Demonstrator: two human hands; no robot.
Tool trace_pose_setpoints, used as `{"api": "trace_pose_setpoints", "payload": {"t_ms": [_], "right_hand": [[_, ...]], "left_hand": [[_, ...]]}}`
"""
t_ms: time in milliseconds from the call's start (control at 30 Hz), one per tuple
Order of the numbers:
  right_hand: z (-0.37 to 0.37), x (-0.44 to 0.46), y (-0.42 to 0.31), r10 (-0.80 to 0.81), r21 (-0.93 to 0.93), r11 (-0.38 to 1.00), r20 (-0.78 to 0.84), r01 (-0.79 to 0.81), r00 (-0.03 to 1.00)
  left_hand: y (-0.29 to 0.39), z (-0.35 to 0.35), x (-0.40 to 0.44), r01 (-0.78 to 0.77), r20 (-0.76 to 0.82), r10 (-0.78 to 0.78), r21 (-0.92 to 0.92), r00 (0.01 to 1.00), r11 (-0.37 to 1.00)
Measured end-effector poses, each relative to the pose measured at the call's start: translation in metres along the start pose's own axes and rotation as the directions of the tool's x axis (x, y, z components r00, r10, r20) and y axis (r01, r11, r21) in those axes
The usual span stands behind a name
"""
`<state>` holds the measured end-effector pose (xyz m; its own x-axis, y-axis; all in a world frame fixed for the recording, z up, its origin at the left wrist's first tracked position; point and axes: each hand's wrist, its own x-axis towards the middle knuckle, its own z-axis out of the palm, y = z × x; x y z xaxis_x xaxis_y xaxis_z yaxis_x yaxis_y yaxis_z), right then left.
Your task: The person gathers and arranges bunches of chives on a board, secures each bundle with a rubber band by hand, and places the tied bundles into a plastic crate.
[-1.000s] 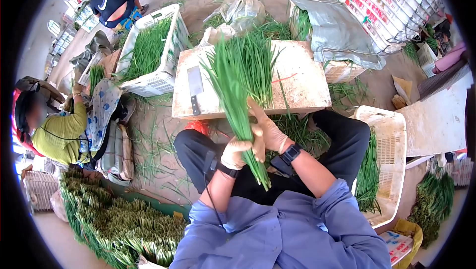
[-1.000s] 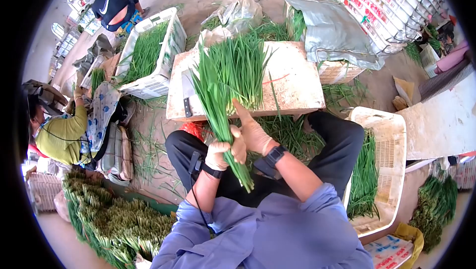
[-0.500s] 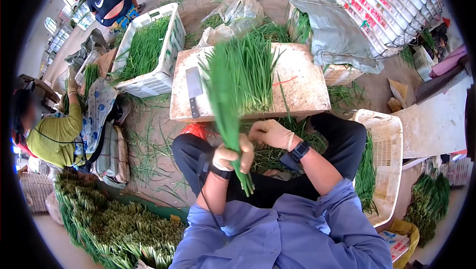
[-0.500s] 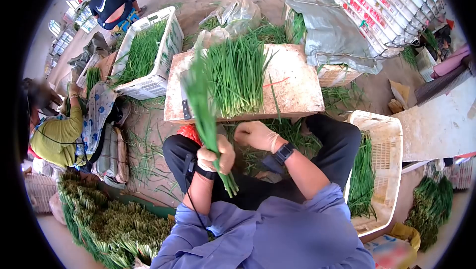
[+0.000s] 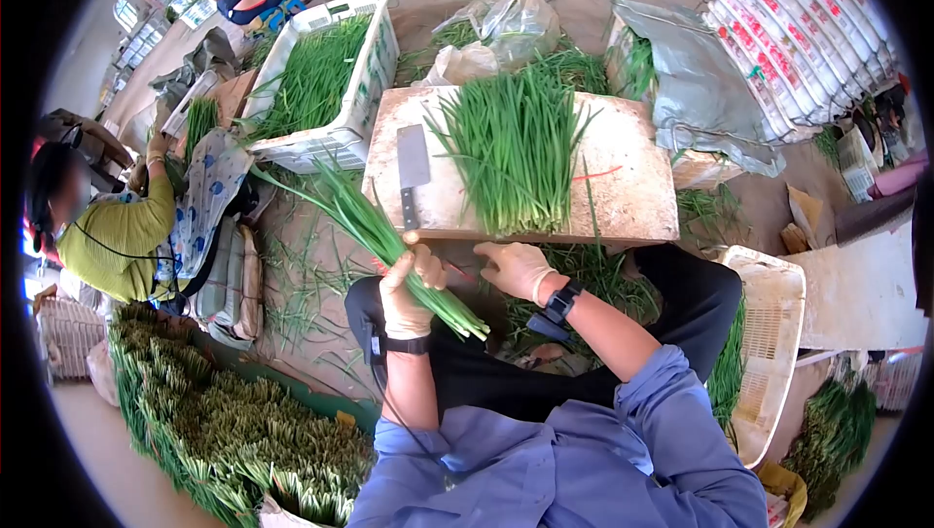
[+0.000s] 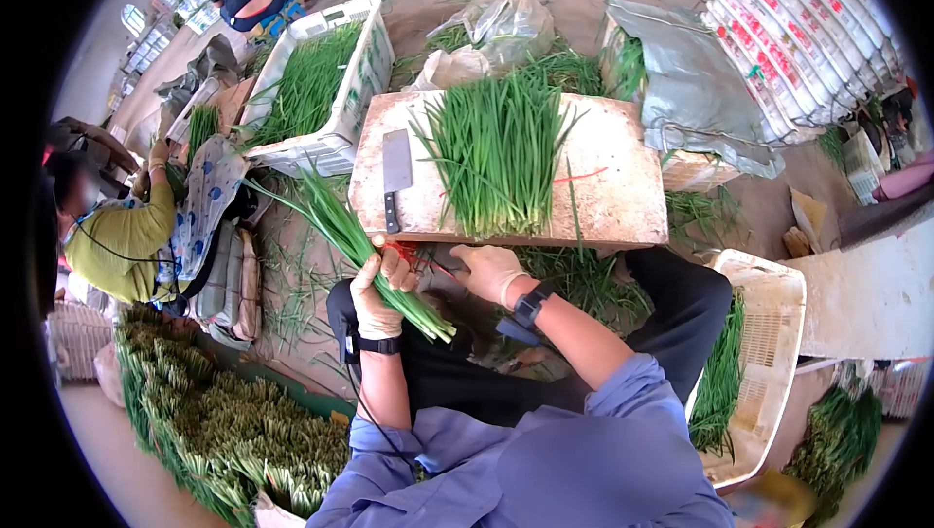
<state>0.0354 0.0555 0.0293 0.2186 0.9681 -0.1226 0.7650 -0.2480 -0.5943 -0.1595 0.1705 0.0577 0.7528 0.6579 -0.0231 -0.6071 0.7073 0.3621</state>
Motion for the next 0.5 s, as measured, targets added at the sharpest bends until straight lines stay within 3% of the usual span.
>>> {"api": "trace_pose_setpoints", "payload": {"t_ms": [33, 167, 300, 333, 433, 500], "right_hand": [[0.011, 0.009, -0.001, -0.003, 0.017, 1.000, -0.025, 0.004, 1.000], [0.040, 0.051, -0.012, -0.042, -0.240, 0.970, -0.040, 0.031, 0.998], [0.051, 0.088, -0.019, -0.227, -0.327, 0.935, -0.247, 0.139, 0.942], [0.053, 0.101, -0.019, -0.274, -0.450, 0.884, -0.278, 0.127, 0.921], [0.052, 0.125, -0.023, -0.161, -0.737, 0.676, -0.177, -0.022, 0.971], [0.053, 0.131, -0.017, -0.218, -0.800, 0.600, -0.173, -0.008, 0.960]], "left_hand": [[0.002, -0.002, 0.000, -0.013, -0.048, 0.014, 0.023, 0.999, 1.000], [0.008, -0.021, 0.003, -0.043, -0.201, 0.055, 0.061, 0.978, 0.997], [0.010, -0.029, 0.009, -0.062, -0.271, 0.089, 0.106, 0.958, 0.992], [0.010, -0.028, 0.010, -0.060, -0.286, 0.093, 0.122, 0.954, 0.991], [0.015, -0.023, 0.016, -0.021, -0.330, 0.067, 0.143, 0.942, 0.990], [0.016, -0.024, 0.020, 0.012, -0.354, 0.045, 0.157, 0.934, 0.987]]}}
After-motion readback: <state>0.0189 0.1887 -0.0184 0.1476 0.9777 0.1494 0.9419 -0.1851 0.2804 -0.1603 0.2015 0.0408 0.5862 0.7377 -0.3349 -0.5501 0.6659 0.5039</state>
